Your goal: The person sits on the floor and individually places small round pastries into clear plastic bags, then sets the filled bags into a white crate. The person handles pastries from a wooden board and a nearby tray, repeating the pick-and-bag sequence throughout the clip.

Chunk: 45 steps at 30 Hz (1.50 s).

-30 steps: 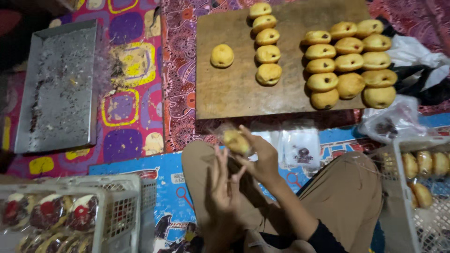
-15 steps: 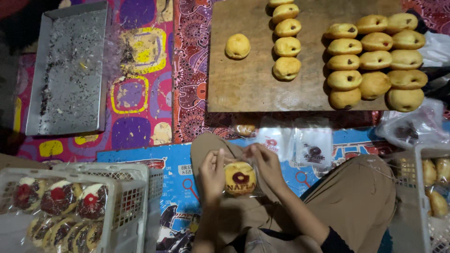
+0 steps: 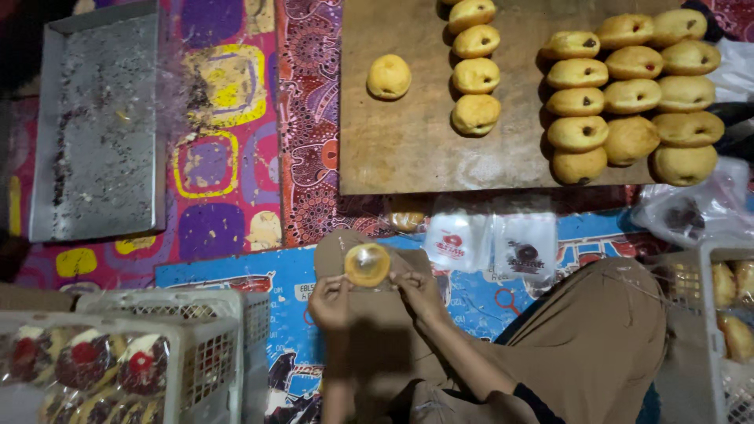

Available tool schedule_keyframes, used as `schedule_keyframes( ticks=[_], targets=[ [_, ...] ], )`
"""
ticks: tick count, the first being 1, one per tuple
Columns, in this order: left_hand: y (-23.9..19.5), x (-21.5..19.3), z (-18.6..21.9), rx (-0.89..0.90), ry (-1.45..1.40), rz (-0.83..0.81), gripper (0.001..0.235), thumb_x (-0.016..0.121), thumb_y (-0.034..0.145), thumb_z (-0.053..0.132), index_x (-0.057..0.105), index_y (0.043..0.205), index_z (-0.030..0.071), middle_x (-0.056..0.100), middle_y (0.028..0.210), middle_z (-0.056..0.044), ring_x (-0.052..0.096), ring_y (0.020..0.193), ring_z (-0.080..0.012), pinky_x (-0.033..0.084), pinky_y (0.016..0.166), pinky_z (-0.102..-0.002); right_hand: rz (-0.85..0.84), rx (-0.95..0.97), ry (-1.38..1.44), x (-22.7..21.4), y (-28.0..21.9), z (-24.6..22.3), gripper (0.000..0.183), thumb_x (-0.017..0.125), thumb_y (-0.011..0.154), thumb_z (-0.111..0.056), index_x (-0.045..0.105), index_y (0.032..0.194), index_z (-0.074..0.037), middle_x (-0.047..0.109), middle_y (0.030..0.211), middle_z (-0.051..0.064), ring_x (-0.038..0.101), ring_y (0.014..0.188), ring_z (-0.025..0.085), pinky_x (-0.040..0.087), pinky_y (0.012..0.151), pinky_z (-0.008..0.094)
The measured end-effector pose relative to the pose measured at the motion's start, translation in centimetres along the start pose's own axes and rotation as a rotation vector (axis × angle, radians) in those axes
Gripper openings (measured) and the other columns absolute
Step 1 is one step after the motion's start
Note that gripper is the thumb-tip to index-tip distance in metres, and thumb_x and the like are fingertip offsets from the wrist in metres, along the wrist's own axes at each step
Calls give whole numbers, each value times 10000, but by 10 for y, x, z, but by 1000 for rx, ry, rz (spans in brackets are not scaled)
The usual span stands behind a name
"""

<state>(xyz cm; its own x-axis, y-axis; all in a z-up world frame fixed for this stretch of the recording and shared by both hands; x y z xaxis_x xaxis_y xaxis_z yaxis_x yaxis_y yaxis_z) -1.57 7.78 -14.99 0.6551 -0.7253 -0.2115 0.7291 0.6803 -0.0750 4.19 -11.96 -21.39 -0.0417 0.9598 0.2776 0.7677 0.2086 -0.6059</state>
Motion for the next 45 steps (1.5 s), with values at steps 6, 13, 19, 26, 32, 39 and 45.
schedule_keyframes(
  ticks=[6,13,19,26,32,39,45],
  targets=[
    [79,41,-48,-31,-26,-184,206,849,804,29,646,827,7,681,730,-31,616,660,-88,508,625,-231,195,-314,-1023,-156,53,-83,264,695,924,-378,776,1025,-148,779,903,111,747,809,294,560,711,408],
    [122,164,-34,62,514,-146,386,903,771,180,634,926,-49,669,863,-169,632,764,-283,519,699,-413,385,-633,-1778,-267,81,-131,211,708,735,-242,689,929,-162,667,1073,107,621,1076,335,467,810,530],
    [54,171,45,524,599,-45,350,757,847,114,631,1141,-27,569,1199,-255,550,1130,-436,440,966,-527,185,-613,-1703,-256,97,-137,368,644,939,-278,671,1226,-48,686,916,79,649,881,288,399,984,558],
    [-51,262,65,420,-15,-534,568,737,834,120,558,1362,18,594,1352,-224,581,1194,-359,477,982,-430,63,-772,-1965,-224,16,-176,143,616,820,-137,747,872,-161,707,930,8,657,1035,196,375,1079,562],
    [-121,315,98,110,396,-977,283,545,1114,252,738,1110,46,732,1196,-204,685,1171,-392,525,1003,-477,286,-775,-1977,-178,-97,-204,371,631,791,-225,699,1152,-175,713,1170,30,582,1274,242,285,1108,692],
    [-114,243,175,948,143,-757,464,687,1030,220,596,1483,176,553,1585,-50,535,1416,-255,339,1273,-510,369,-700,-1417,-121,-86,-266,948,679,853,-353,171,1638,-196,408,1600,172,343,1448,420,295,1179,602],
    [54,140,144,-297,-820,-196,623,625,943,559,435,1367,144,432,1316,-114,464,1188,-299,440,946,-471,-528,-1123,-1117,36,-7,-228,708,781,844,-375,509,1436,-97,550,1442,227,425,1419,410,296,1163,503]
  ],
)
Point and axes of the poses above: each hand's wrist, its own y-axis towards the middle knuckle, its own x-axis out of the palm, z = x × y, the point moved 3 cm from there along y, towards the middle knuckle
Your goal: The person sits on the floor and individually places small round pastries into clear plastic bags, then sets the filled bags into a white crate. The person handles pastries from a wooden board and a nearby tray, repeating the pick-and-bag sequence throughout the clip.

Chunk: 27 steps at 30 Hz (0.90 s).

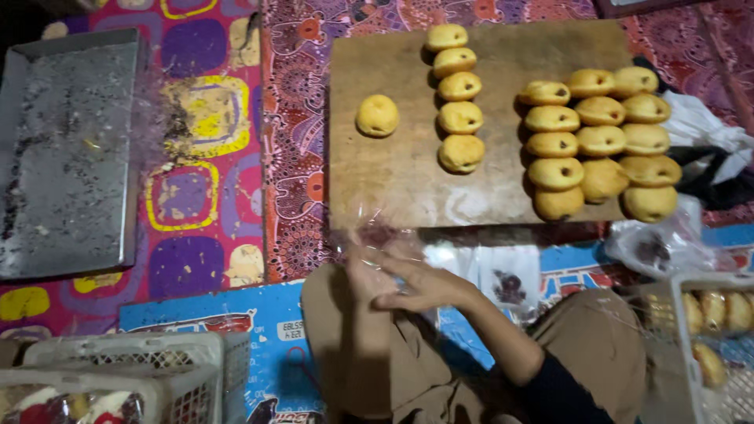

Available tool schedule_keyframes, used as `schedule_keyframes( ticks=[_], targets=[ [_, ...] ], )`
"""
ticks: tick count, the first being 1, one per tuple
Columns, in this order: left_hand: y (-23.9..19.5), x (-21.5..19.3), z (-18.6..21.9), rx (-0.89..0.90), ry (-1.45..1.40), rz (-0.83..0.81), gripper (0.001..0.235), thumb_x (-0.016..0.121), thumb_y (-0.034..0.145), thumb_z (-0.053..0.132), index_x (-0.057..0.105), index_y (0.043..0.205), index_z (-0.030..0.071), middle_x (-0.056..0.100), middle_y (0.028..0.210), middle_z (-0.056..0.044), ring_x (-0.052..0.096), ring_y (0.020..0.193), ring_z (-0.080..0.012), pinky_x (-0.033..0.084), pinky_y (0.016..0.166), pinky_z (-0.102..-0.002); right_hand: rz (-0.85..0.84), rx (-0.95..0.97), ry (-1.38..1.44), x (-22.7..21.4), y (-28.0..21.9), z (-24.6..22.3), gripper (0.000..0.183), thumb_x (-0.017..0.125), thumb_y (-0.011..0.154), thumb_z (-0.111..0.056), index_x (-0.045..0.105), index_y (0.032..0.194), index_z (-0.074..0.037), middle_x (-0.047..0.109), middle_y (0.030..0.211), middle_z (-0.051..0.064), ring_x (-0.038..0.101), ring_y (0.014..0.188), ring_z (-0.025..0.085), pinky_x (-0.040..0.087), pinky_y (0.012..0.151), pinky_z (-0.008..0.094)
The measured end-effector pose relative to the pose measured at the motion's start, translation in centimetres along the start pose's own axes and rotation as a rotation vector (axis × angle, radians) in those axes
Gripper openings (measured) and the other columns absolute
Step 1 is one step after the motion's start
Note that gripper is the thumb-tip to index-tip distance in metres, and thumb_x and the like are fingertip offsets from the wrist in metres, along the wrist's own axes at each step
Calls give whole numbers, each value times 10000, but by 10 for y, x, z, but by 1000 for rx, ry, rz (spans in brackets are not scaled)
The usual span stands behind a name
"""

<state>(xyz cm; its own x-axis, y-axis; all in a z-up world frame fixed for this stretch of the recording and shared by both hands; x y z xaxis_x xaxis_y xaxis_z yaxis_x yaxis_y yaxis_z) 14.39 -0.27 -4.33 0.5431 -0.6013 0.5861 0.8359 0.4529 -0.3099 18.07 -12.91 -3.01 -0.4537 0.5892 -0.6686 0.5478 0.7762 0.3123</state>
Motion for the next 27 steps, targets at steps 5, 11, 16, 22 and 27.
schedule_keyframes(
  ticks=[5,11,16,22,27],
  targets=[
    [40,-100,64,145,-445,228,186,665,1004,303,693,1057,127,716,993,-49,700,1012,-231,596,967,-451,238,674,-63,-7,129,92,613,800,830,-543,593,1113,-39,698,878,118,675,794,281,519,718,405],
    [29,-115,68,148,-668,334,311,706,962,304,617,1200,125,663,1286,-137,649,1230,-295,553,1005,-522,422,581,-657,-20,206,151,759,824,729,-540,550,1277,-89,511,1211,241,539,1096,441,461,790,578],
    [40,-101,52,-33,-933,270,732,787,827,361,480,1458,153,536,1450,-297,597,1268,-446,521,971,-643,465,291,-370,-16,147,119,548,813,851,-341,602,1272,-61,483,1271,275,539,1124,448,491,945,499],
    [35,-63,16,-134,-921,96,725,736,893,432,446,1481,123,531,1408,-278,533,1273,-451,476,1006,-686,691,188,399,-38,0,-22,815,907,741,-117,413,1388,-65,553,1277,147,577,1230,259,479,1094,384],
    [-34,10,-13,-56,-833,-132,631,642,954,326,389,1472,70,487,1494,-295,455,1408,-477,398,1164,-671,519,257,236,-49,-42,-104,862,878,779,-51,371,1476,-67,644,1373,193,644,1317,277,502,1133,430]
  ],
)
Point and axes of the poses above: each hand's wrist, its own y-axis towards the middle knuckle, its own x-axis out of the palm, z = x × y, the point moved 3 cm from there along y, towards the middle knuckle
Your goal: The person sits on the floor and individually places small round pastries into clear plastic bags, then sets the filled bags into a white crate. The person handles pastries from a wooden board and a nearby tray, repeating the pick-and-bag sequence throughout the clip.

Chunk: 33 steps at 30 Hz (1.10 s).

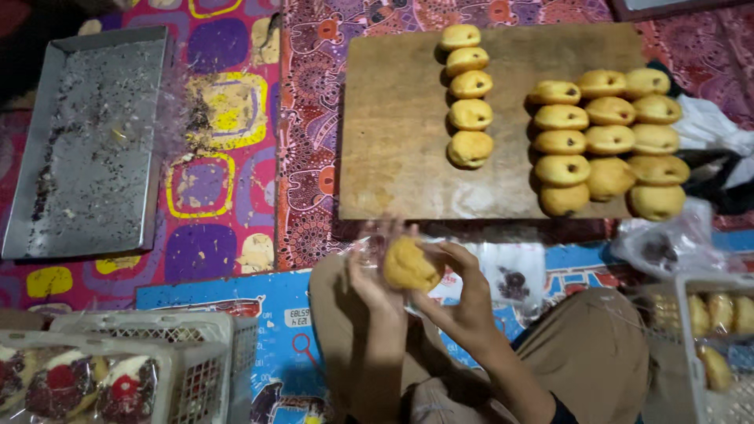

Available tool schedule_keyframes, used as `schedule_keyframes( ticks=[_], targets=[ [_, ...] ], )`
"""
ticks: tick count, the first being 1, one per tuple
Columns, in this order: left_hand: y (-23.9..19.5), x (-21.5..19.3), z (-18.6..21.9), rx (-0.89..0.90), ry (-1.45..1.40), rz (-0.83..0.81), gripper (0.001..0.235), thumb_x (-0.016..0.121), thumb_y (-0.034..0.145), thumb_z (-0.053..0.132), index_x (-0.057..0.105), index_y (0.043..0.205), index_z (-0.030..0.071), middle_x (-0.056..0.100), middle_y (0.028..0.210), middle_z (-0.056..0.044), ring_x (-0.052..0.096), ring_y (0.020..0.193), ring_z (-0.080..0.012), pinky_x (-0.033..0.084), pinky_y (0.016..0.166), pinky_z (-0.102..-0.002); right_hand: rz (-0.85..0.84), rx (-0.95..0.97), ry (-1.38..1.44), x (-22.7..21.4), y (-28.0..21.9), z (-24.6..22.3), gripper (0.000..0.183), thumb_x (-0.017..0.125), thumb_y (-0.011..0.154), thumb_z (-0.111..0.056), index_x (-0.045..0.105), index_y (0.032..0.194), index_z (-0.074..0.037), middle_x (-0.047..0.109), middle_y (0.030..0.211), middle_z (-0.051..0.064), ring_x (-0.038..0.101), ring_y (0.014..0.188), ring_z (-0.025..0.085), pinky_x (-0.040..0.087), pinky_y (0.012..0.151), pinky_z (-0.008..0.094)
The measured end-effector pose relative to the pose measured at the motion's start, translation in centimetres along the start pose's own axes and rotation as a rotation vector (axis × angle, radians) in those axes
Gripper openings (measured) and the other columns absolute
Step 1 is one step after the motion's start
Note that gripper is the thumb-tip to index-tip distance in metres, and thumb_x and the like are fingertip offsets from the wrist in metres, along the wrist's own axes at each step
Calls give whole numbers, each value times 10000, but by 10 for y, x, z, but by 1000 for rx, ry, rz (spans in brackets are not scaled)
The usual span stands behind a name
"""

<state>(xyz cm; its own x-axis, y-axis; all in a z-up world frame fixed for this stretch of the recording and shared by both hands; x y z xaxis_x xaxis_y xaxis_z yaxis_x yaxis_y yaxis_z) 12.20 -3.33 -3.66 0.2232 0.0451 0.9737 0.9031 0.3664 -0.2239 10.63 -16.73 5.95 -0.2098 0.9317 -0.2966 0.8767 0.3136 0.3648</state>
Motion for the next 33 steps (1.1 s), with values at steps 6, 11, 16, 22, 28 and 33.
schedule_keyframes(
  ticks=[6,11,16,22,28,33],
  targets=[
    [-38,50,-23,-18,189,-214,704,586,973,262,280,1607,265,417,1578,-270,355,1492,-454,313,1227,-554,-141,-336,-153,-23,10,-17,730,880,779,-155,539,1420,-79,589,1440,246,542,1376,425,458,1132,508],
    [-51,43,-28,-28,546,-30,733,595,942,293,244,1576,188,419,1519,-233,429,1397,-388,378,1140,-515,86,-640,-469,-63,-13,-37,300,792,770,-168,746,1062,-220,629,1113,119,568,1032,327,455,913,438],
    [-91,44,-25,68,1119,-430,497,483,1096,323,605,1397,-53,673,1362,-184,656,1245,-190,499,1110,-332,-320,-224,-349,-87,2,-43,127,780,834,-198,734,892,-93,662,883,33,612,905,242,405,833,400],
    [-125,47,-28,-530,1312,-687,237,609,1049,117,674,1150,-87,745,1029,-104,706,961,-147,579,874,-295,-353,-131,-309,-100,-1,-60,224,810,830,-304,721,877,-104,663,835,14,608,816,214,395,751,370],
    [-135,58,-29,-655,1314,-780,237,472,1001,45,639,1137,-54,739,1014,-72,701,968,-114,573,891,-295,-339,-548,-547,-115,-14,-98,348,771,720,-194,752,1062,-130,646,922,10,595,889,205,397,704,356],
    [-135,64,-23,-403,1721,-946,195,574,978,82,656,987,-94,698,855,-229,682,773,-292,543,703,-403,-458,-527,-552,-114,-25,-94,358,760,706,-164,738,1054,-81,636,892,7,610,917,203,419,696,365]
  ],
)
Point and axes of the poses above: each hand's wrist, its own y-axis towards the middle knuckle, its own x-axis out of the palm, z = x × y, the point moved 3 cm from there along y, towards the middle knuckle
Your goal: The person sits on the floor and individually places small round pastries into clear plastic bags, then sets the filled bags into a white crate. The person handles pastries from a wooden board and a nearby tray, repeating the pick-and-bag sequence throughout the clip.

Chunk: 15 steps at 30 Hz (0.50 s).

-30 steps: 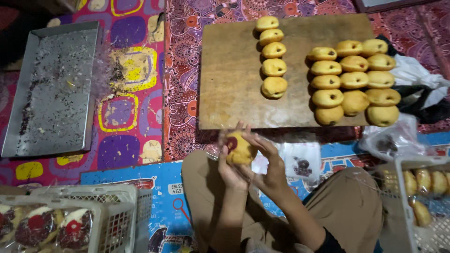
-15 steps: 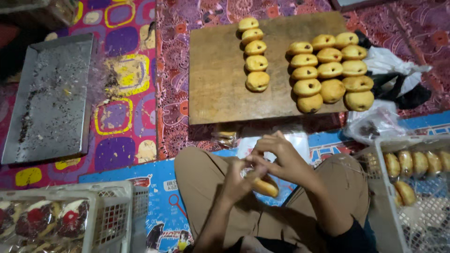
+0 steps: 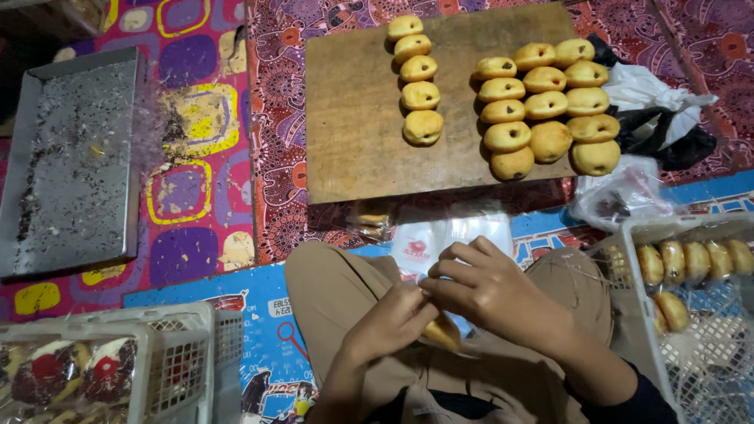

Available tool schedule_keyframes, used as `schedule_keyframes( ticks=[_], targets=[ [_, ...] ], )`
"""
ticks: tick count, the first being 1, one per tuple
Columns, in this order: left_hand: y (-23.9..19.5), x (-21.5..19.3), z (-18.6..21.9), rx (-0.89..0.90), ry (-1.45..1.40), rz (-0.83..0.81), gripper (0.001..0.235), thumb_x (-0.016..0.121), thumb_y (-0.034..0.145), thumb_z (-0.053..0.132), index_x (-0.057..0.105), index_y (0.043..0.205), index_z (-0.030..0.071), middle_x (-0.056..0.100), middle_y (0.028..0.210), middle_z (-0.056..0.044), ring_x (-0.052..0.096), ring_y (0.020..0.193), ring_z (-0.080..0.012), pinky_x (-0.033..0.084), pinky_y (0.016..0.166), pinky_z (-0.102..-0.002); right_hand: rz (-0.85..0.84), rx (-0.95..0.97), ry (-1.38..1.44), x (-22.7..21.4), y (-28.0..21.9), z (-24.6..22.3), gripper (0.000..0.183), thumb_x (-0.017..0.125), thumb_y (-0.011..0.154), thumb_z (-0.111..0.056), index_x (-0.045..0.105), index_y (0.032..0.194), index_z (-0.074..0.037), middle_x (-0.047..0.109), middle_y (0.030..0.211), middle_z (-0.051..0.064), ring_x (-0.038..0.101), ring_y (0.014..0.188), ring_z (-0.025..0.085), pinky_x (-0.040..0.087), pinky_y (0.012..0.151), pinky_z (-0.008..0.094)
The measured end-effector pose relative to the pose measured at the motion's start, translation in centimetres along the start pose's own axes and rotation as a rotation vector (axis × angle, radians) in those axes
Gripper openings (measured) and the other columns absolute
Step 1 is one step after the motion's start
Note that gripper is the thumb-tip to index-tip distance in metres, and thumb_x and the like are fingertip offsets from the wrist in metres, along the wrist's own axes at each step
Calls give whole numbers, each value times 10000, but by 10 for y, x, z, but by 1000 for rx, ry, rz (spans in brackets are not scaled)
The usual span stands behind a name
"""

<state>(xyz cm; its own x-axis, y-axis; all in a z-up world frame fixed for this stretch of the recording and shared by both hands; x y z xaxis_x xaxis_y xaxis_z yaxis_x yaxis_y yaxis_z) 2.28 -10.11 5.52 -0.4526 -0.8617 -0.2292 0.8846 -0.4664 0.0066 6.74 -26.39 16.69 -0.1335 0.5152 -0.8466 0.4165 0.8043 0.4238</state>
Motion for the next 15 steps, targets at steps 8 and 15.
schedule_keyframes(
  ticks=[8,15],
  targets=[
    [-17,-30,-31,-320,122,258,425,468,1077,307,695,1227,-20,722,924,-284,703,836,-370,535,722,-444,-70,619,-449,101,-127,184,200,727,693,-74,684,886,-48,681,944,190,650,966,379,510,849,463],
    [-16,-19,-58,-204,-492,919,574,353,1064,386,337,1564,104,269,1672,-116,320,1502,-223,372,1145,-380,-12,846,83,166,-125,115,861,607,687,95,450,1533,117,468,1484,378,454,1381,525,376,1139,515]
  ],
)
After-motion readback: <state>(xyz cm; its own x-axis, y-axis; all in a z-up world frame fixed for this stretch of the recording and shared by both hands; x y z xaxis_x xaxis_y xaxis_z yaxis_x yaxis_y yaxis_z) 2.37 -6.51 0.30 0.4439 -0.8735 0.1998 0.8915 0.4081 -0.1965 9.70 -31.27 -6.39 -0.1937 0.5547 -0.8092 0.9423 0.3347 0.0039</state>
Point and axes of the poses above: each hand's wrist, its own y-axis towards the middle knuckle, its own x-axis out of the palm, z = x × y, the point moved 3 cm from there along y, towards the middle knuckle
